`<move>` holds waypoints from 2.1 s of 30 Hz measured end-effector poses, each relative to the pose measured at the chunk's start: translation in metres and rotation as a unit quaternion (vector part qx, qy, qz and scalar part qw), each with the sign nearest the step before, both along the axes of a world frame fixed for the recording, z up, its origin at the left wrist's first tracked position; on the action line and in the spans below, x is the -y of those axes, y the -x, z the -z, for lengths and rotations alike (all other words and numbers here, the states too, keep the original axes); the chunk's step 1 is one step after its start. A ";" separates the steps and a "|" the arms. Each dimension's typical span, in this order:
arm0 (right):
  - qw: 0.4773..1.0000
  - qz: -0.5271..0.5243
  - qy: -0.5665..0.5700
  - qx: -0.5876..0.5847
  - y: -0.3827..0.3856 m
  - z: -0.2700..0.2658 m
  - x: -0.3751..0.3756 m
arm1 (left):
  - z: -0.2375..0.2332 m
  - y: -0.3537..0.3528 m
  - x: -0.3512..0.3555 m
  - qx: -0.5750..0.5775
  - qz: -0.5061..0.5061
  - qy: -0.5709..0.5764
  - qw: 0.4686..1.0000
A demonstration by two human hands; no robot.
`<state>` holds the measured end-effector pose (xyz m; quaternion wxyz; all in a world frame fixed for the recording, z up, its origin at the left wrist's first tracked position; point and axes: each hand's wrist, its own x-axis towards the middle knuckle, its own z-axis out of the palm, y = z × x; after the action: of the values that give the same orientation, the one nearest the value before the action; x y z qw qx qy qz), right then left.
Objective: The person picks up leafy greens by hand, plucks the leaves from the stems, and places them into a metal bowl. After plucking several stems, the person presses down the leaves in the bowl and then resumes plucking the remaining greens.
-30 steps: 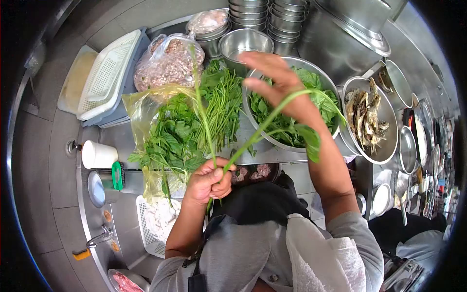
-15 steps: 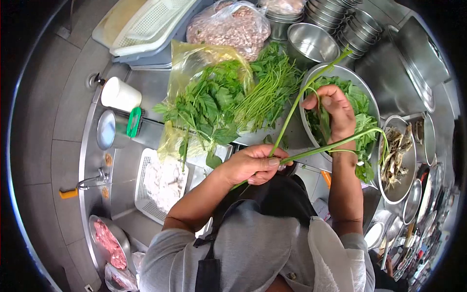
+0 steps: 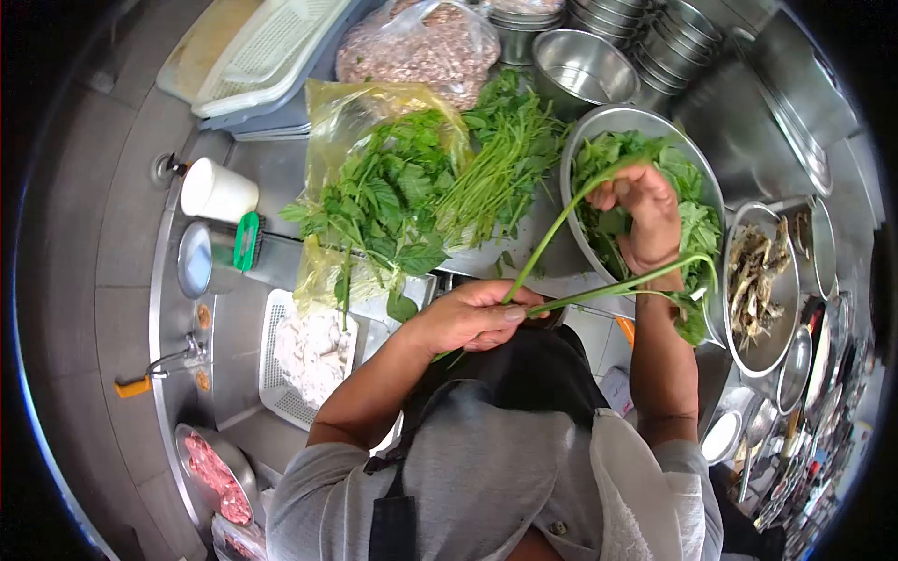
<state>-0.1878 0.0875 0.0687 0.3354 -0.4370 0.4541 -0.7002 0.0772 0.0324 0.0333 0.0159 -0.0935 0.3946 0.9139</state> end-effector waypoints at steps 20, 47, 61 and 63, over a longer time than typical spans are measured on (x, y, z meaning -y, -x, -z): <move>0.693 0.345 -0.244 -0.584 0.107 0.014 -0.092 | 0.049 0.063 0.060 0.152 -0.372 0.785 0.471; 0.868 0.091 -0.050 -0.486 -0.058 -0.016 0.000 | -0.003 -0.086 0.108 0.109 -0.702 0.349 0.611; 0.808 0.207 0.125 -0.537 -0.078 -0.069 0.088 | -0.045 -0.034 0.043 -0.064 -0.562 0.272 0.778; 0.807 0.217 0.086 -0.542 -0.071 -0.060 0.083 | -0.046 -0.027 0.035 -0.067 -0.538 0.276 0.794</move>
<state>-0.1164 0.0048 0.1286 -0.1653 -0.6627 0.5831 -0.4399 0.1040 -0.0022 0.0795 -0.5317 -0.2298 0.5157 0.6313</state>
